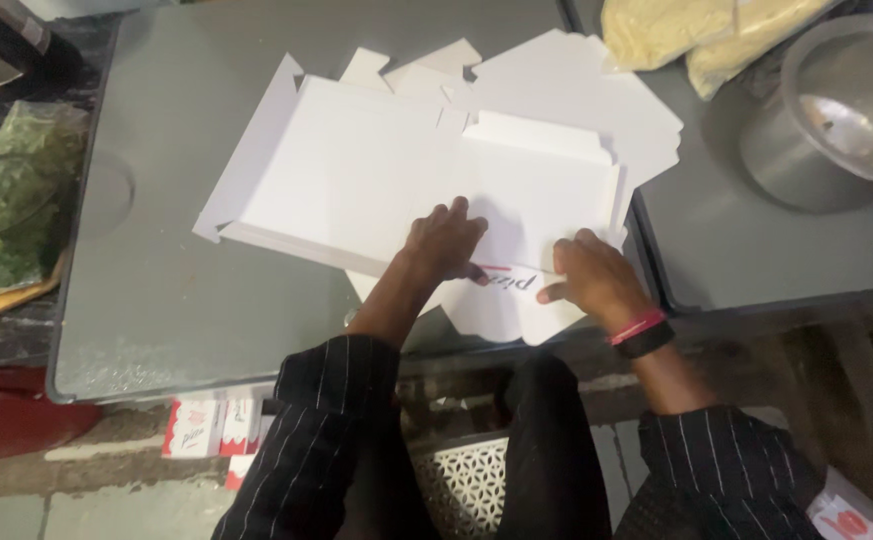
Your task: The person assembles flat-packed pizza boxes by folding the side flaps and locking the tabs to form a three-dimensional box. They repeat this process for multiple boxes, stacking the completed ones on the floor.
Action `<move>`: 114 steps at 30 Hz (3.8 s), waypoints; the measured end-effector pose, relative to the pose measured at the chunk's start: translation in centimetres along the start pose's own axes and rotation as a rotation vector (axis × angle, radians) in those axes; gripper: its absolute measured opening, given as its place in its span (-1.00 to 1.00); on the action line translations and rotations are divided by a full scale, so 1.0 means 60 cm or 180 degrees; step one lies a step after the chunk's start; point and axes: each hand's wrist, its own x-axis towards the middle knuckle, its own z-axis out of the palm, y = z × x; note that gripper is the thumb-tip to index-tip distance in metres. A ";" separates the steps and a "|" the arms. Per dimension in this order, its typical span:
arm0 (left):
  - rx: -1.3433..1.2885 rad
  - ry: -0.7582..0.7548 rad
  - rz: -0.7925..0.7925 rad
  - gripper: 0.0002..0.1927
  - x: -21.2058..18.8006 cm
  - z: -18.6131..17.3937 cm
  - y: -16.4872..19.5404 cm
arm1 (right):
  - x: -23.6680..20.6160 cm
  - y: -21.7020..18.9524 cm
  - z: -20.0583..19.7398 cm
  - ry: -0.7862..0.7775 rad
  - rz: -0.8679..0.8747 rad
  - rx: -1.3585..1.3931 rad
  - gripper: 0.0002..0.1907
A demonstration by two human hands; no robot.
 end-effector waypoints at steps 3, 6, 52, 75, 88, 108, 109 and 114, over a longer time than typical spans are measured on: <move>-0.0054 -0.0172 0.0091 -0.25 -0.001 -0.012 -0.008 | 0.014 -0.005 -0.020 -0.0116 -0.0261 0.0005 -0.42; -0.0198 -0.0150 0.0282 -0.31 -0.006 -0.012 -0.022 | 0.044 -0.035 -0.027 -0.0366 -0.0327 0.0079 -0.35; 0.0070 0.0688 0.0734 -0.38 -0.203 0.049 -0.134 | -0.065 0.012 0.029 0.1562 -0.1224 0.0316 -0.62; 0.0470 0.0482 0.0471 -0.74 -0.165 0.044 -0.103 | -0.078 -0.057 0.003 0.0978 -0.1459 0.0797 -0.76; 0.0240 -0.0327 -0.0173 -0.28 -0.076 -0.033 -0.106 | -0.081 -0.049 0.042 0.0954 -0.1365 0.1306 -0.69; -0.0398 -0.0522 -0.0177 0.43 -0.038 -0.018 -0.124 | 0.395 -0.145 -0.032 0.0204 -0.0634 0.0163 -0.62; -0.0424 -0.0528 -0.0171 0.42 -0.040 -0.021 -0.124 | 0.396 -0.145 -0.032 -0.0028 -0.0458 0.0247 -0.70; -0.0461 -0.0579 -0.0239 0.39 -0.043 -0.032 -0.120 | 0.387 -0.161 -0.015 0.0430 -0.0861 -0.0447 -0.84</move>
